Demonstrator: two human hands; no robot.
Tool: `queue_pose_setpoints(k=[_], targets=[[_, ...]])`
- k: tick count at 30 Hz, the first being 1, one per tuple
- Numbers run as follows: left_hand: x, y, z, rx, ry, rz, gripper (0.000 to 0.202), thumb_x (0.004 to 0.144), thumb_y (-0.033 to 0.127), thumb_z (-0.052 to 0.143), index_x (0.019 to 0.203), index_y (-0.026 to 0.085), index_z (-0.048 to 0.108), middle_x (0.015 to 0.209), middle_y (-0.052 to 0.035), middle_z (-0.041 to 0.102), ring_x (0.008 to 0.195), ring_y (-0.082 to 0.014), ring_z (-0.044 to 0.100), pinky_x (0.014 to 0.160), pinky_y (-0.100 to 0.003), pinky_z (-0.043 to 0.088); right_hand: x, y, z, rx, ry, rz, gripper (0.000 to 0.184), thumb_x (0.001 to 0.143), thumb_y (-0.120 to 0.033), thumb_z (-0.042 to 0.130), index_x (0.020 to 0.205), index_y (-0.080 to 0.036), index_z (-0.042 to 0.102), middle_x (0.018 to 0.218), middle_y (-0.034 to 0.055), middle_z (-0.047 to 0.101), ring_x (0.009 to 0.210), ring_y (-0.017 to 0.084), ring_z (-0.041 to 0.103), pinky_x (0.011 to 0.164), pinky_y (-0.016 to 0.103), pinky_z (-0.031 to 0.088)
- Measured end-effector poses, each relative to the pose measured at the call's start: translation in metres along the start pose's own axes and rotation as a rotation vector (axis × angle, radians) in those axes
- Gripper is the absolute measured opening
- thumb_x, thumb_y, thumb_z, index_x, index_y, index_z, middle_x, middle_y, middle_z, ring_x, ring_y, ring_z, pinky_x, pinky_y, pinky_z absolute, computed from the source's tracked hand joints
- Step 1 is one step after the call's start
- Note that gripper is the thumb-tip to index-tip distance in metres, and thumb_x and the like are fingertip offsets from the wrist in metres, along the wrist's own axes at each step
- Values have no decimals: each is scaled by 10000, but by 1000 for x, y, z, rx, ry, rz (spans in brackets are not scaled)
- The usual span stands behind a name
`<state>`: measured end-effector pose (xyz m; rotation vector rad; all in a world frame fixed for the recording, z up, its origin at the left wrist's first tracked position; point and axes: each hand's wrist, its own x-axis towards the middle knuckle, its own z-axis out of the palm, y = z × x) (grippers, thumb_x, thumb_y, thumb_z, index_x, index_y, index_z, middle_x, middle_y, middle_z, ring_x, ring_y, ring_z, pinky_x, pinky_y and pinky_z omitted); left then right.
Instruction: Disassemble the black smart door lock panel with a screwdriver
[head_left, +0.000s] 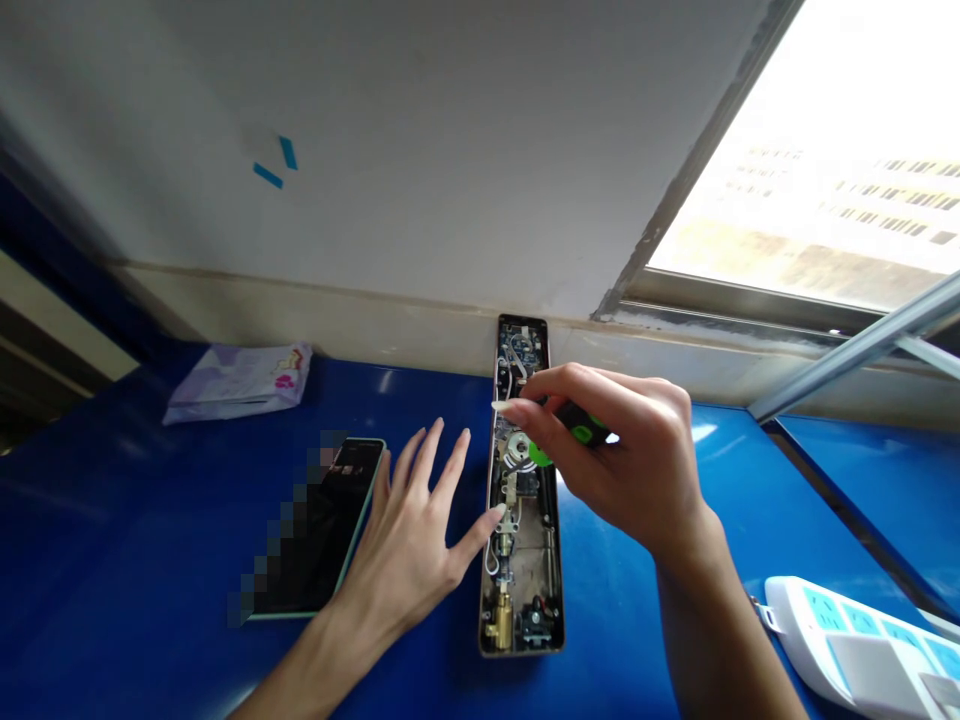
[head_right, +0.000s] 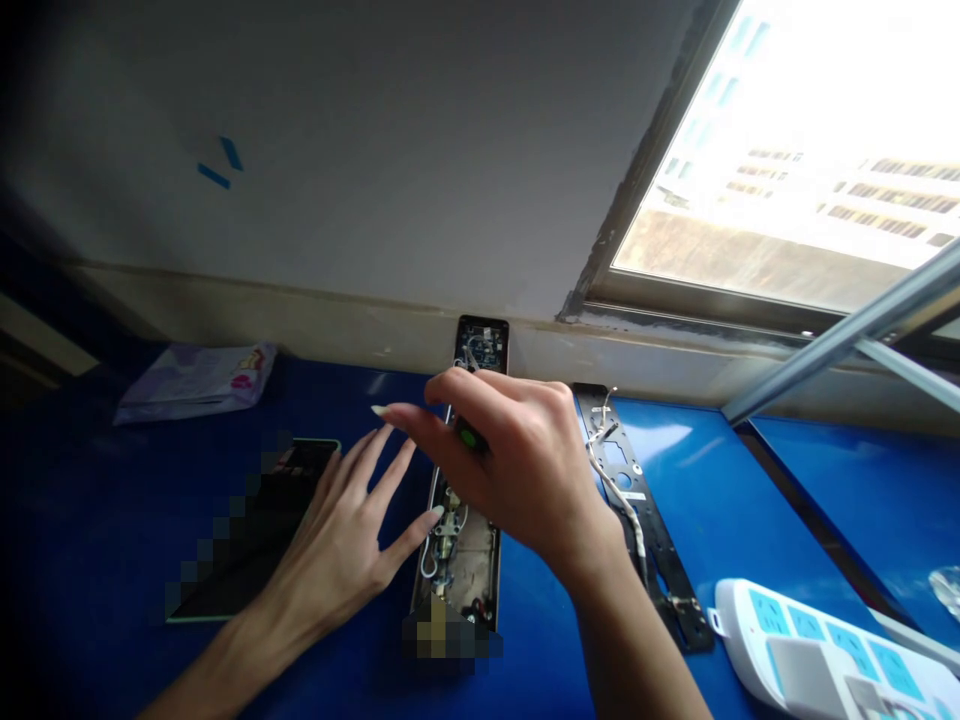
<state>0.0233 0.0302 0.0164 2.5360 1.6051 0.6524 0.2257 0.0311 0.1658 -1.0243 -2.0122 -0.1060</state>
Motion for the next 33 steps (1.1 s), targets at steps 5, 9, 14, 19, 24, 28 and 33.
queue_pose_setpoints(k=[5,9,14,19,24,28,33], targets=[[12,-9,-9,62,-44,-49,899,971,765,465,1689,244,320,1746,-194,311,1570,-479,326,1187,-771,346,0,1,-1,15,-6,-3,276,1026,-372,690,848,-164,726,673,-20,689,558,72,559,524,231,401],[18,-15,-13,64,-83,-121,868,983,765,430,1686,267,326,1751,-184,302,1572,-455,335,1173,-748,384,1,1,-2,28,-22,5,270,1018,-357,701,841,-155,728,665,-16,681,550,77,554,523,238,396],[18,-16,-11,42,-105,-144,827,1006,754,393,1681,279,338,1746,-182,310,1565,-455,350,1158,-747,406,1,2,-2,28,-22,5,273,1018,-344,701,842,-137,736,672,-8,684,556,78,551,531,239,392],[15,-17,-10,0,-27,-39,838,996,732,460,1674,249,361,1740,-169,331,1589,-442,308,1241,-692,350,1,1,-2,20,-24,3,289,1030,-343,684,848,-127,746,660,-10,674,546,74,533,529,237,380],[10,-10,-4,-160,-113,63,889,997,660,555,1699,190,281,1728,-135,382,1636,-386,235,1287,-568,370,2,1,-1,41,-9,-5,300,1007,-367,722,845,-117,752,655,-10,675,535,71,517,528,234,386],[6,-6,0,-294,-164,70,847,1046,580,532,1728,272,135,1709,-72,432,1648,-323,226,1282,-495,396,2,2,-1,60,-6,-18,300,1000,-372,735,857,-110,760,680,-1,699,557,70,555,545,225,407],[4,-5,4,-349,-234,52,808,1082,554,474,1725,336,35,1763,-37,317,1655,-290,187,1296,-458,363,2,3,-8,134,-88,-11,190,1043,-270,669,958,-124,756,763,-17,724,625,57,583,605,192,446]])
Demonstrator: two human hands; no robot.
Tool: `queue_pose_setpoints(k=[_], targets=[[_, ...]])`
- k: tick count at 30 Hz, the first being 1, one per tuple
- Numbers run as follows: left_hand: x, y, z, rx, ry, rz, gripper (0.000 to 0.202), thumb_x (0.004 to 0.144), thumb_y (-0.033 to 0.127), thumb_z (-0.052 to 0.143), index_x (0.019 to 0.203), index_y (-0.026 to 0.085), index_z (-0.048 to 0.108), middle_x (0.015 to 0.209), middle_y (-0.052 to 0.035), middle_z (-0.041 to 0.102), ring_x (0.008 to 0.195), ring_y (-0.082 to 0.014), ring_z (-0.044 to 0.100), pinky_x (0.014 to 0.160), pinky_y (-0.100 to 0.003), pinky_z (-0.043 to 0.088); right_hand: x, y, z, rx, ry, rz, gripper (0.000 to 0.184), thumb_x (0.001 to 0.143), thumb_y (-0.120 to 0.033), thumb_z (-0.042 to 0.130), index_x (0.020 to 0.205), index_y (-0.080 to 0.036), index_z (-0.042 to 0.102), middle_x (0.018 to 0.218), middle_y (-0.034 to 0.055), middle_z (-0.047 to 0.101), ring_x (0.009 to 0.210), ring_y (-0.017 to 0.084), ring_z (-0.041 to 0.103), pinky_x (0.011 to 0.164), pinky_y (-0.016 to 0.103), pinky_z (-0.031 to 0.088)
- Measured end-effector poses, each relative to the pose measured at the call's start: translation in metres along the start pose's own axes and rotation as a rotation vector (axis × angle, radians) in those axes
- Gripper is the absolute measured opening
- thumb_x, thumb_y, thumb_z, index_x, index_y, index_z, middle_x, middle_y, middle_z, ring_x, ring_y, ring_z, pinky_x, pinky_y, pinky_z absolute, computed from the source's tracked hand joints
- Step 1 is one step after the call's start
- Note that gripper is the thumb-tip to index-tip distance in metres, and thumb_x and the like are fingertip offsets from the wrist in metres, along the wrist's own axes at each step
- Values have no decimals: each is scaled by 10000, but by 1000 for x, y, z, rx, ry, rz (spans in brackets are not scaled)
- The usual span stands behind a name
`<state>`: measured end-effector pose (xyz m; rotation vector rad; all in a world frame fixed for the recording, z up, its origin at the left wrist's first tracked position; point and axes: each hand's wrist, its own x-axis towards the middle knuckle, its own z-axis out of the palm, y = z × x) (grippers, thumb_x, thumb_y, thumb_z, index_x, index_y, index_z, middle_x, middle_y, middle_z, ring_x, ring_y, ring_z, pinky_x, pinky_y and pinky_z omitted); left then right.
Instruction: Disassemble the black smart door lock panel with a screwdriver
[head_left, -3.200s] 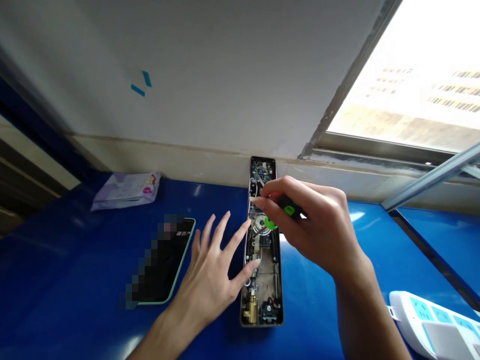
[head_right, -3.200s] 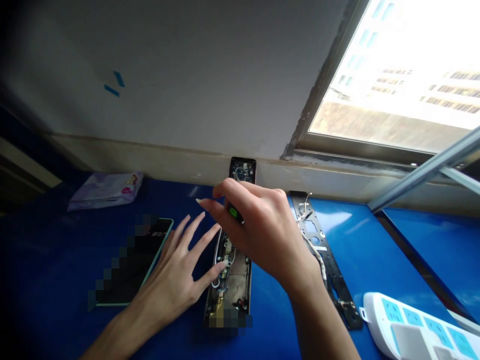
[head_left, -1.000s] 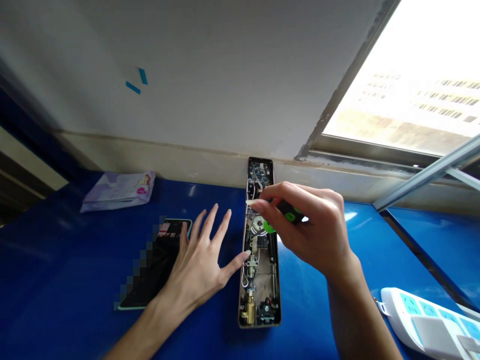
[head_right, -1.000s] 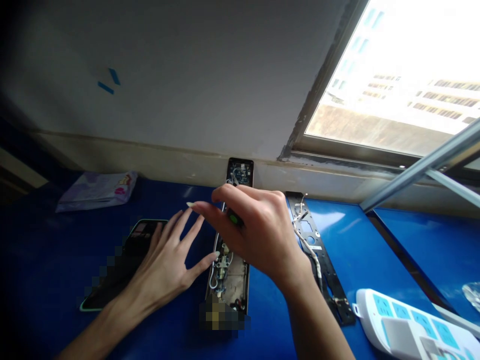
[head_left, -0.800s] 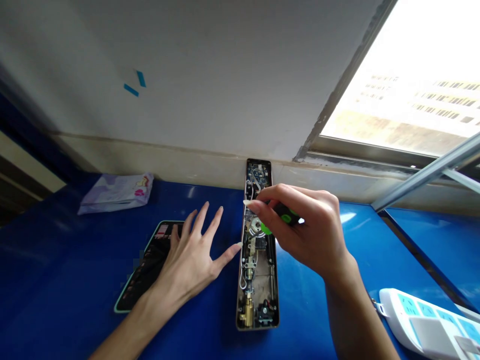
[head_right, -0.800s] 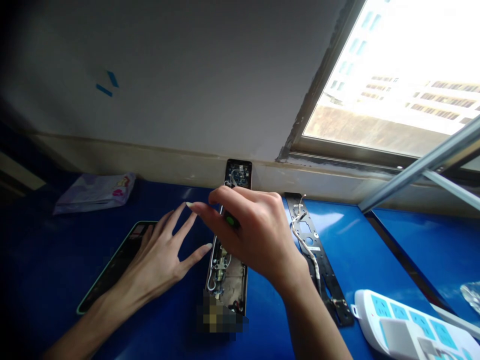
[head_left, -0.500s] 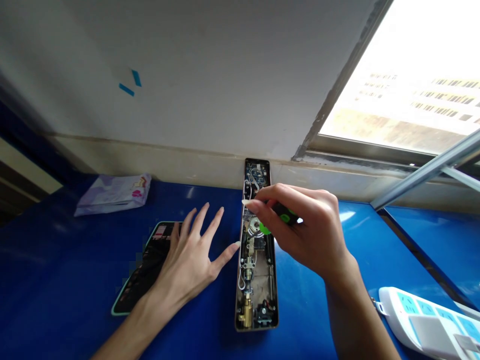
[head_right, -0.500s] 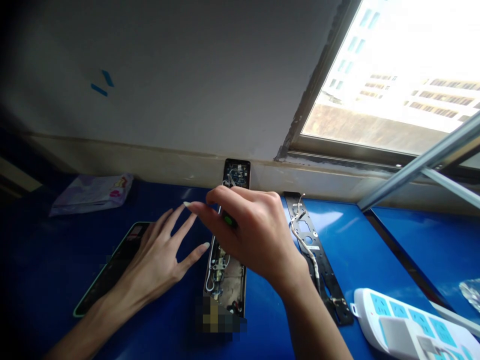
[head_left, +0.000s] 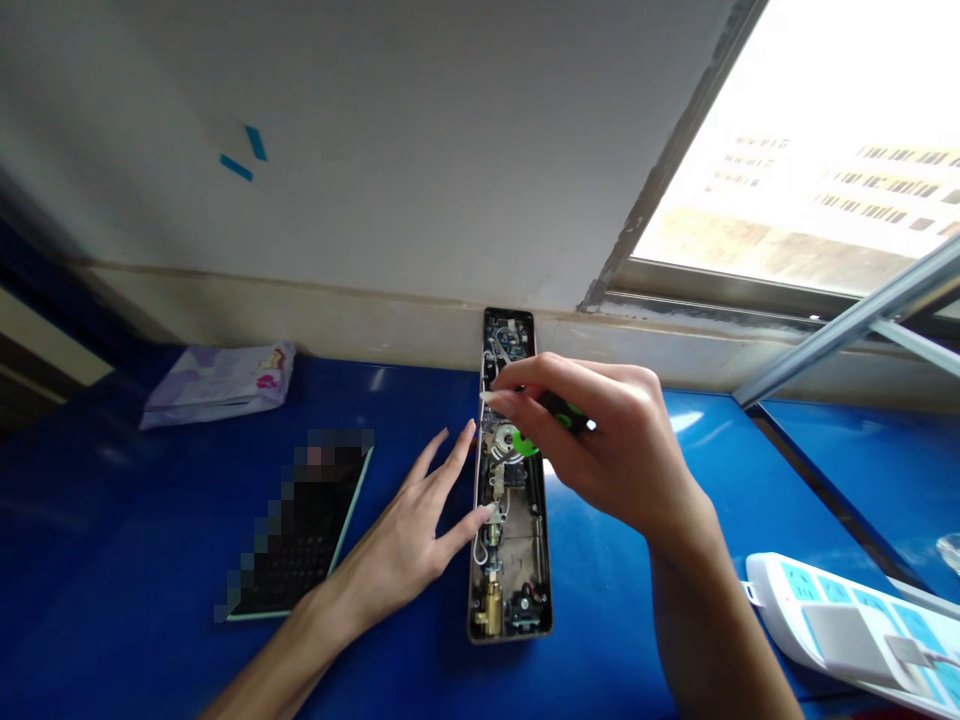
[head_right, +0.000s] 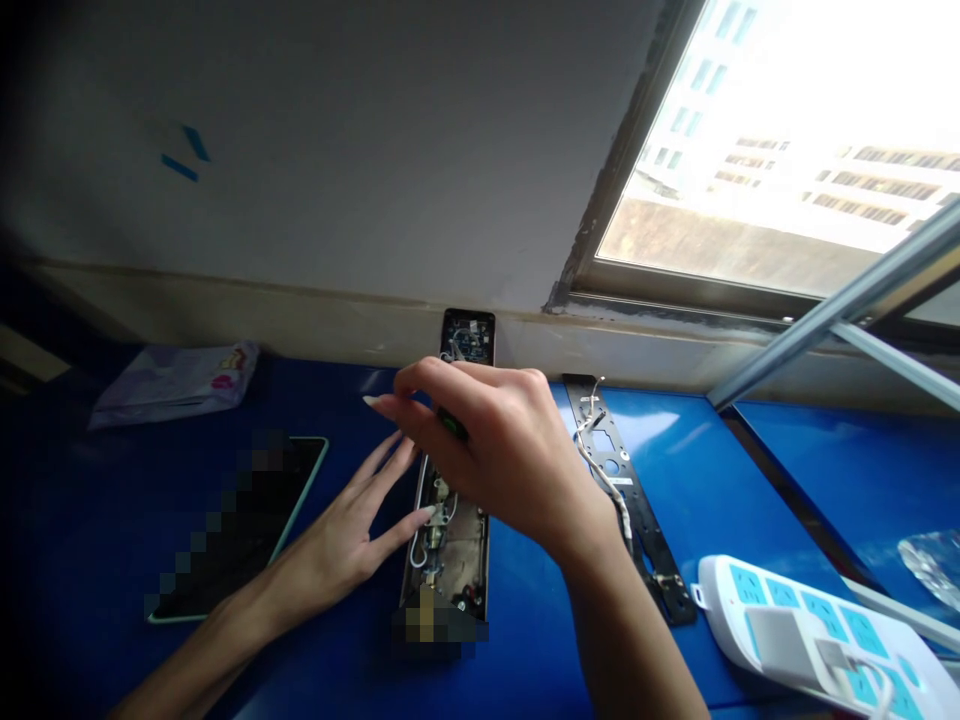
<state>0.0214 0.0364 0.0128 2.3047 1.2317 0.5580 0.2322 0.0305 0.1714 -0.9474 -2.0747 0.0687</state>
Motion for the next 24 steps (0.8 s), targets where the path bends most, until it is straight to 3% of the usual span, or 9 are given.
queue_pose_setpoints(k=[5,10,14,17,19,21,24], targets=[[-1,0,3,1,-5,6,783,1099,523,443,1722,333,10,1757,-30,325,1660,-277,158,1299,-457,356,-2,1,-9,53,-101,21,204,1074,-225,602,1193,-119,730,984,14,801,760,62,694,685,180,502],[-2,0,6,8,-6,-3,774,1099,530,430,1724,322,23,1732,-16,387,1660,-269,155,1303,-448,354,-5,-4,-15,80,-175,40,333,1041,-115,528,1338,-155,674,1147,26,789,857,91,702,770,227,521],[-3,3,5,19,6,-10,761,1101,537,406,1729,285,57,1726,-28,400,1659,-277,182,1299,-452,368,-5,-8,-16,14,-187,108,351,979,-111,557,1291,-175,704,1121,40,758,840,127,660,738,275,497],[-5,11,4,147,54,-36,738,1086,557,404,1719,239,196,1706,-50,435,1661,-339,164,1289,-538,373,-4,-4,-11,-54,-100,145,178,1021,-250,627,1115,-160,749,849,0,726,634,91,549,586,258,403],[-9,19,5,301,151,-104,734,1063,573,435,1690,209,319,1695,-82,450,1656,-407,132,1285,-644,320,-4,-1,-8,-73,-40,126,230,1035,-361,666,1006,-150,752,719,-27,675,577,76,492,559,252,369],[-15,29,8,439,232,-192,719,1045,562,468,1661,199,393,1692,-123,447,1640,-469,139,1254,-749,265,-4,2,-5,-61,-34,76,243,1031,-371,686,986,-140,747,723,-25,687,587,69,510,574,239,379],[-22,45,11,534,221,-303,622,1063,500,459,1640,268,431,1691,-139,443,1617,-516,167,1152,-868,266,-5,1,-5,-63,-48,48,178,1034,-300,683,1055,-134,744,784,-16,724,602,63,541,597,223,401]])
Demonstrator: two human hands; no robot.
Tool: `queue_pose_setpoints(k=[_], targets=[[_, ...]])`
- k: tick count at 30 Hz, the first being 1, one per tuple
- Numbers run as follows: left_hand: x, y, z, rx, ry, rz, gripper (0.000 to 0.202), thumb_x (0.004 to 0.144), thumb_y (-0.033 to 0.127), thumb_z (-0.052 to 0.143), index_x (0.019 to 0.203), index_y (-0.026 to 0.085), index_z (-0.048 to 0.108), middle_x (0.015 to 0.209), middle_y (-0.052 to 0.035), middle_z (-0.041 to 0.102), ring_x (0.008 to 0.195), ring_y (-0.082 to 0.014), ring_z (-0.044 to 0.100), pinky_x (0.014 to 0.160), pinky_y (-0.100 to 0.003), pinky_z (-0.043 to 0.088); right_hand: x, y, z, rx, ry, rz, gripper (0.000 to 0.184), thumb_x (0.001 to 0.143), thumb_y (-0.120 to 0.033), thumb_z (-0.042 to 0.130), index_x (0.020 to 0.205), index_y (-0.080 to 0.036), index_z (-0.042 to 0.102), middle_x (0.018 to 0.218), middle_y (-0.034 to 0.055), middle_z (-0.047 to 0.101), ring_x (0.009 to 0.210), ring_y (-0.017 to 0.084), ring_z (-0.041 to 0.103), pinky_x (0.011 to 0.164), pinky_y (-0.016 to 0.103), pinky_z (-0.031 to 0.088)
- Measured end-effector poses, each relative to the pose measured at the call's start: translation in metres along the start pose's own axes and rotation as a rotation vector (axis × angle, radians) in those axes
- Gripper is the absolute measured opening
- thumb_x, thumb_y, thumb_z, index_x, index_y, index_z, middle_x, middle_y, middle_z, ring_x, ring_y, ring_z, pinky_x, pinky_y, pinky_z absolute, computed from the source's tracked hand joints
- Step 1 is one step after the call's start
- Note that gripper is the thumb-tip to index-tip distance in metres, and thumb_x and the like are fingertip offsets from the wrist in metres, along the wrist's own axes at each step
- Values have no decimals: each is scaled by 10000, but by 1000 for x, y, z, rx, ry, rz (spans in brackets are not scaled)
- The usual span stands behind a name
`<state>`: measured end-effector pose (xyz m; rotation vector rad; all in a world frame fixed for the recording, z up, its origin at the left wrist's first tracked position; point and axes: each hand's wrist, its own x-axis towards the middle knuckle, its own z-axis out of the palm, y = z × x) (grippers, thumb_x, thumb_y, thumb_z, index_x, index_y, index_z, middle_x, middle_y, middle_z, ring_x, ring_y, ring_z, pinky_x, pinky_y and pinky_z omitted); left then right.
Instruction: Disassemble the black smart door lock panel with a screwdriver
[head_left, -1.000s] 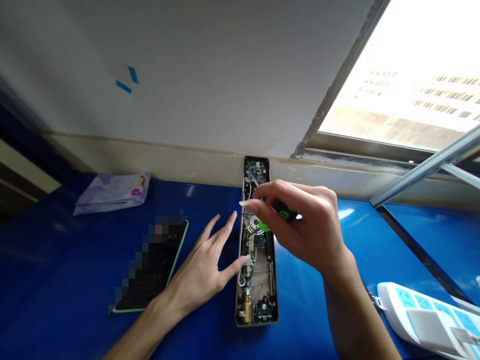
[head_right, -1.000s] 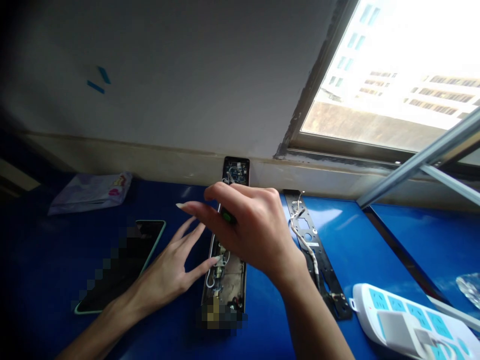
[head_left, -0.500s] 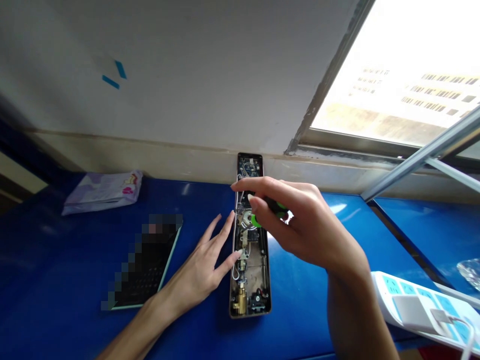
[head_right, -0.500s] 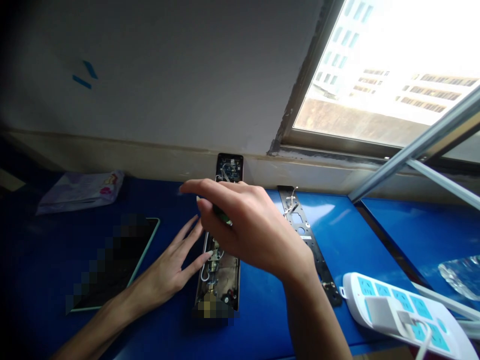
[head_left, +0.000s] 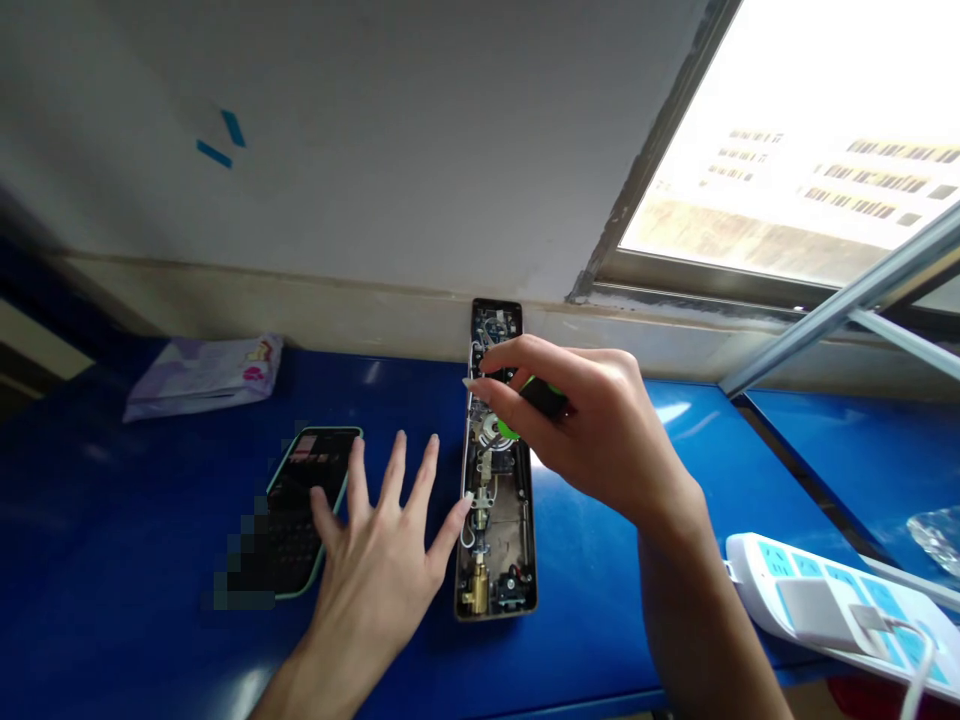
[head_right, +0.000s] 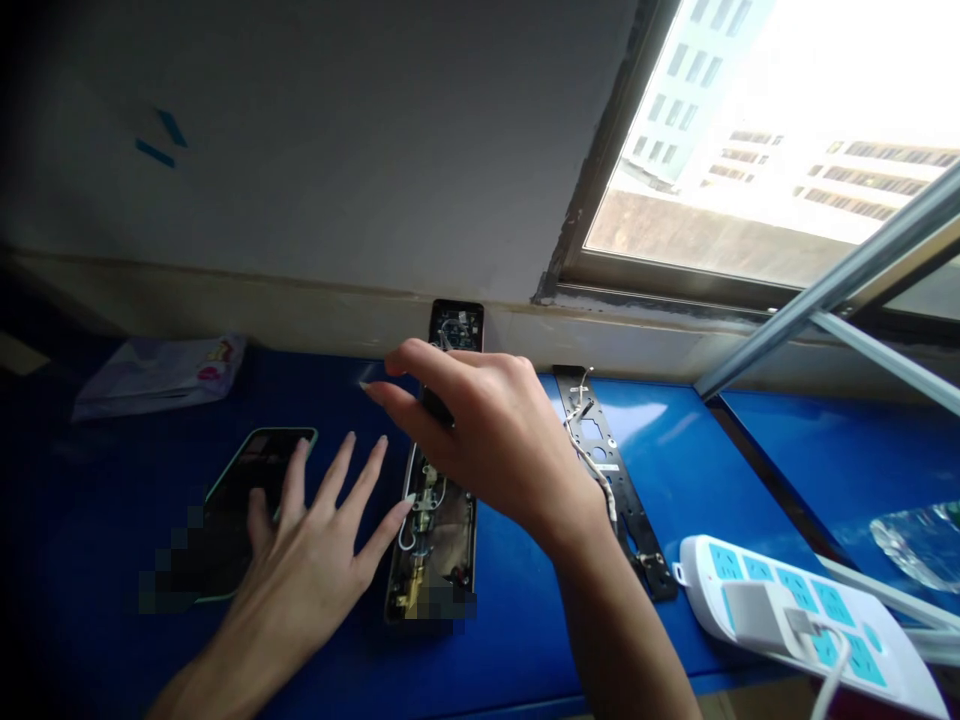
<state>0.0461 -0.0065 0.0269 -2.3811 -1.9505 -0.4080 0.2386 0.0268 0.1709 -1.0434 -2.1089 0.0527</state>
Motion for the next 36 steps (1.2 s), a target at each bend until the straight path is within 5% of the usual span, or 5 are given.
queue_pose_setpoints(k=[8,14,36], targets=[[-14,14,-2,2,-37,-187,596,1073,500,470,1648,374,376,1737,-134,361,1613,-561,77,1057,-940,260,0,-2,-1,-24,-1,21,186,1046,-309,654,1021,-148,744,767,-22,722,593,65,543,575,224,387],[-19,2,3,-135,-36,-143,664,1047,636,418,1651,360,402,1722,-193,362,1571,-646,90,940,-1003,257,-1,-3,-3,-6,-27,25,198,1057,-321,629,1013,-162,736,774,-18,730,601,72,553,575,231,392],[-12,-4,-1,-119,-33,-177,706,1011,680,454,1639,357,430,1751,-195,293,1577,-601,194,985,-958,304,1,-1,-3,13,-29,44,188,1056,-319,631,1006,-170,734,796,-8,742,606,76,557,597,236,394]])
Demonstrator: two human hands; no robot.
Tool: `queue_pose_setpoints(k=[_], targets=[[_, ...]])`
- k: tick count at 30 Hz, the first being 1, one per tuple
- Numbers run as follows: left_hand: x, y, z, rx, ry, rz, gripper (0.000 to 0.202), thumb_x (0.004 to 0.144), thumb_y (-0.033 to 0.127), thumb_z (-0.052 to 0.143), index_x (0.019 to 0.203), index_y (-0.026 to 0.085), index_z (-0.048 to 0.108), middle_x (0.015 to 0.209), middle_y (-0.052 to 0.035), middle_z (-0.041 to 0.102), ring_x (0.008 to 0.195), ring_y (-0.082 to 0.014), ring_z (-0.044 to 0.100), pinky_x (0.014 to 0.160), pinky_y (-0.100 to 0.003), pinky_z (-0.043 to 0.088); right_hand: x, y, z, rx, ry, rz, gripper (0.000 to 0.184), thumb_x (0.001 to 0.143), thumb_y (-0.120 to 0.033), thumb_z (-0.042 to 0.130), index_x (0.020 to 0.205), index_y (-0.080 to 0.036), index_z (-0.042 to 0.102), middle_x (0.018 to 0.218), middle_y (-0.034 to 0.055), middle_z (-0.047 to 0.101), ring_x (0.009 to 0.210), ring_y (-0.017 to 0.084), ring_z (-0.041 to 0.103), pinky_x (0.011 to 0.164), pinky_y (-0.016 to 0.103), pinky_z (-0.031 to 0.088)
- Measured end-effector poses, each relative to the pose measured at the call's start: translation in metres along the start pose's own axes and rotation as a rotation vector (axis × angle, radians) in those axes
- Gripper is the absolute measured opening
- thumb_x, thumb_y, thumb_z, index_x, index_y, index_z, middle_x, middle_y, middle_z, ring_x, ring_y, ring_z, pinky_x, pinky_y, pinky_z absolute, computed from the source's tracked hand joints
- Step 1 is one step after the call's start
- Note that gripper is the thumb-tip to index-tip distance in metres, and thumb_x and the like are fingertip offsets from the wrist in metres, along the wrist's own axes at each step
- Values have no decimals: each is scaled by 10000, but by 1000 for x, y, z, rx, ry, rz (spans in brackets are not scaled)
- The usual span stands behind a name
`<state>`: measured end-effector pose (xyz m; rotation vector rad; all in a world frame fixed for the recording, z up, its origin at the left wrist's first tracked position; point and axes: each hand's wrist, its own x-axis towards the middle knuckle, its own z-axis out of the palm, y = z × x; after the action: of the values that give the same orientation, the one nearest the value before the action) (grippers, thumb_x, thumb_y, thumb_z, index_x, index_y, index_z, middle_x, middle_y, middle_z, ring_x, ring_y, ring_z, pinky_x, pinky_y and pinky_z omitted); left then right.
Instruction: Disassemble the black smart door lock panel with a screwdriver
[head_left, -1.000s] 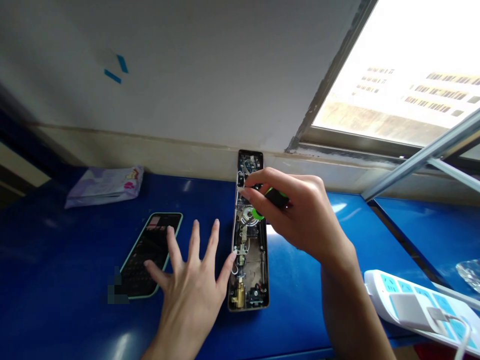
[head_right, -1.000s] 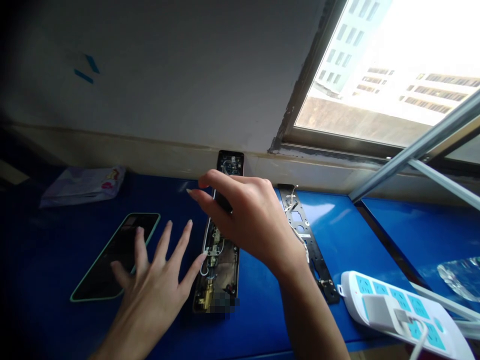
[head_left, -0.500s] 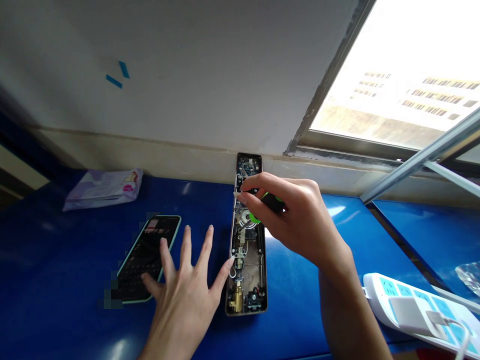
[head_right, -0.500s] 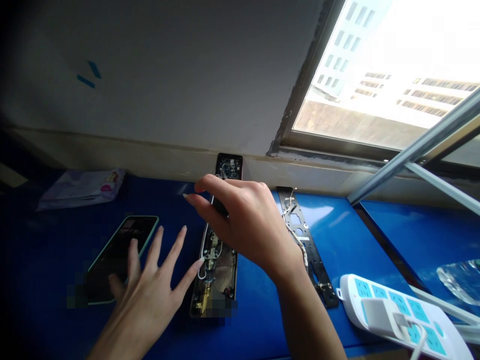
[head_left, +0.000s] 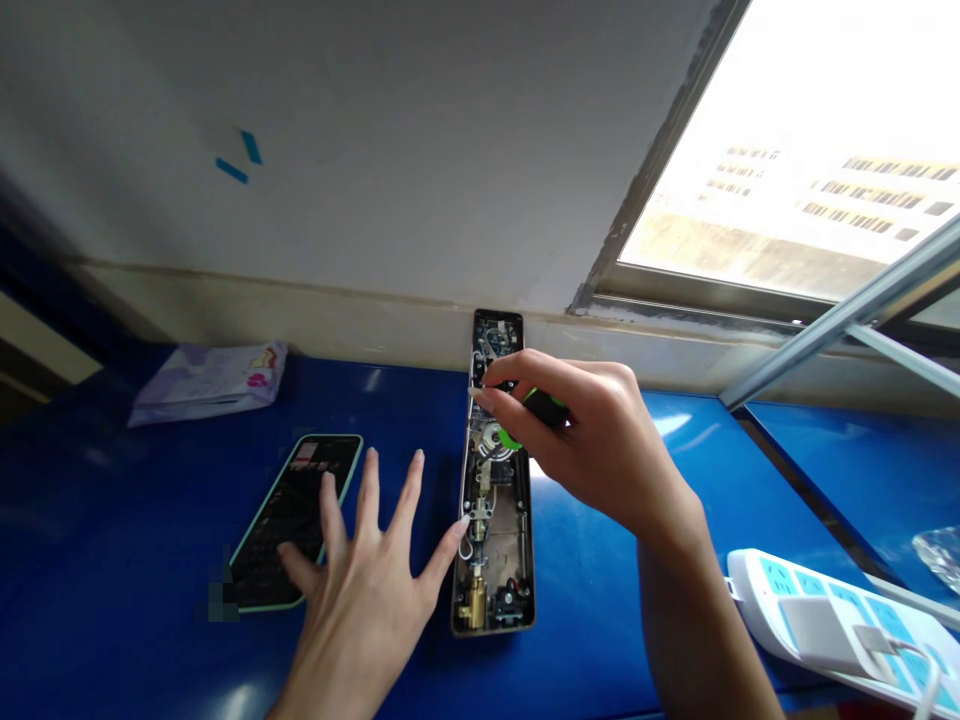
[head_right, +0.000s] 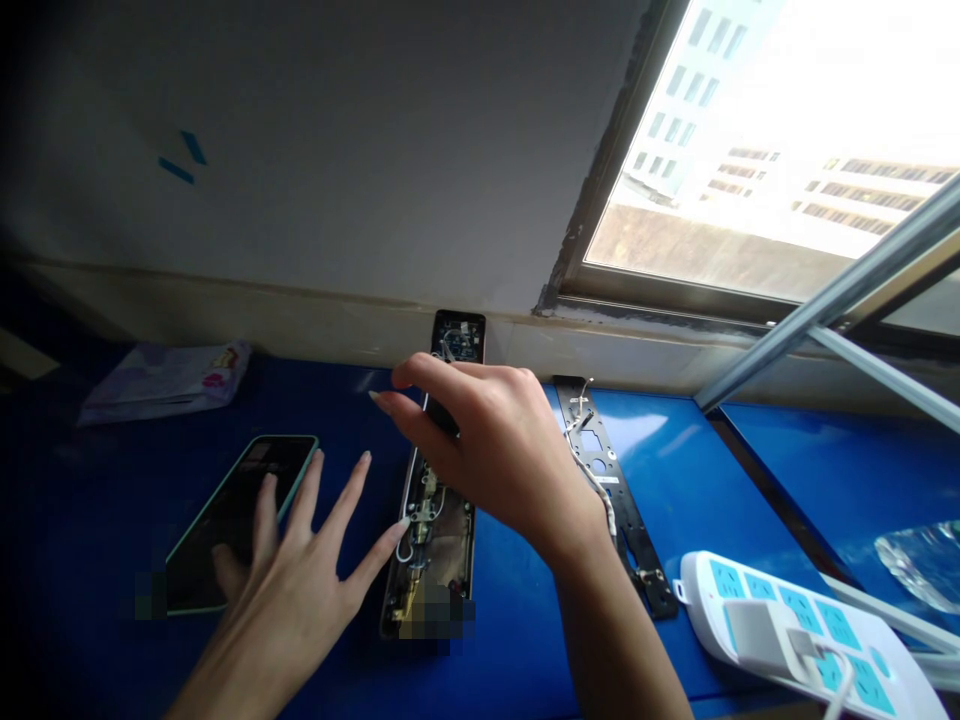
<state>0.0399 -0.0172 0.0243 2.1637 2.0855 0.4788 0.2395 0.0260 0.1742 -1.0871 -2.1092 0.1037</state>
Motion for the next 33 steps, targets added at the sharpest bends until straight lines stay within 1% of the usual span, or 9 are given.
queue_pose_setpoints(k=[7,11,14,18,22,25,28,30,33], targets=[[5,-4,-3,-20,-10,-55,779,960,756,489,1638,379,423,1767,-188,254,1574,-615,183,977,-979,264,0,0,0,7,-3,-7,189,1059,-321,625,1004,-173,730,796,-8,738,609,78,552,601,239,395],[8,-8,-3,-48,-43,-66,802,943,787,488,1643,405,400,1778,-178,222,1571,-620,188,969,-976,281,1,0,1,5,-4,6,187,1056,-318,629,1009,-171,736,792,-8,738,608,79,560,595,242,392],[8,-8,-3,-38,-32,-46,810,950,790,471,1647,385,401,1780,-197,200,1563,-633,190,955,-975,297,0,0,0,1,1,3,193,1053,-319,634,1012,-163,741,773,-9,731,593,78,548,583,245,385],[7,-6,-4,-1,22,-3,783,962,757,489,1642,374,418,1768,-198,240,1574,-608,197,1007,-963,266,-1,-1,0,4,-3,4,190,1055,-322,631,1019,-171,740,798,-3,751,600,80,563,585,240,399],[13,-6,-1,-2,9,31,772,964,699,540,1651,377,395,1777,-153,245,1604,-566,162,1086,-921,261,-1,0,1,9,-2,-2,179,1053,-323,635,1047,-177,738,816,-3,760,604,78,572,583,234,412],[25,-13,2,-44,-77,176,774,970,657,567,1650,324,408,1765,-105,301,1631,-522,103,1178,-854,238,-1,0,1,9,-2,-13,162,1050,-310,639,1067,-179,734,830,-1,765,613,80,597,586,230,429],[38,-22,4,-139,-238,353,716,1002,647,536,1637,334,429,1764,-50,303,1642,-497,57,1220,-800,246,-2,-1,1,21,-13,-14,137,1050,-287,639,1078,-187,727,858,-2,771,641,83,624,606,227,452],[44,-25,4,-178,-300,394,707,1003,660,534,1637,372,414,1778,-24,255,1641,-496,39,1227,-791,244,-3,-2,0,36,-26,-11,128,1057,-256,618,1103,-191,719,877,-6,770,651,78,625,613,221,459],[46,-26,3,-180,-304,383,725,987,674,560,1637,399,399,1788,-26,219,1640,-498,33,1228,-796,226,-4,-4,-3,87,-70,-8,179,1062,-208,574,1192,-195,697,940,-1,774,673,75,631,616,213,471]])
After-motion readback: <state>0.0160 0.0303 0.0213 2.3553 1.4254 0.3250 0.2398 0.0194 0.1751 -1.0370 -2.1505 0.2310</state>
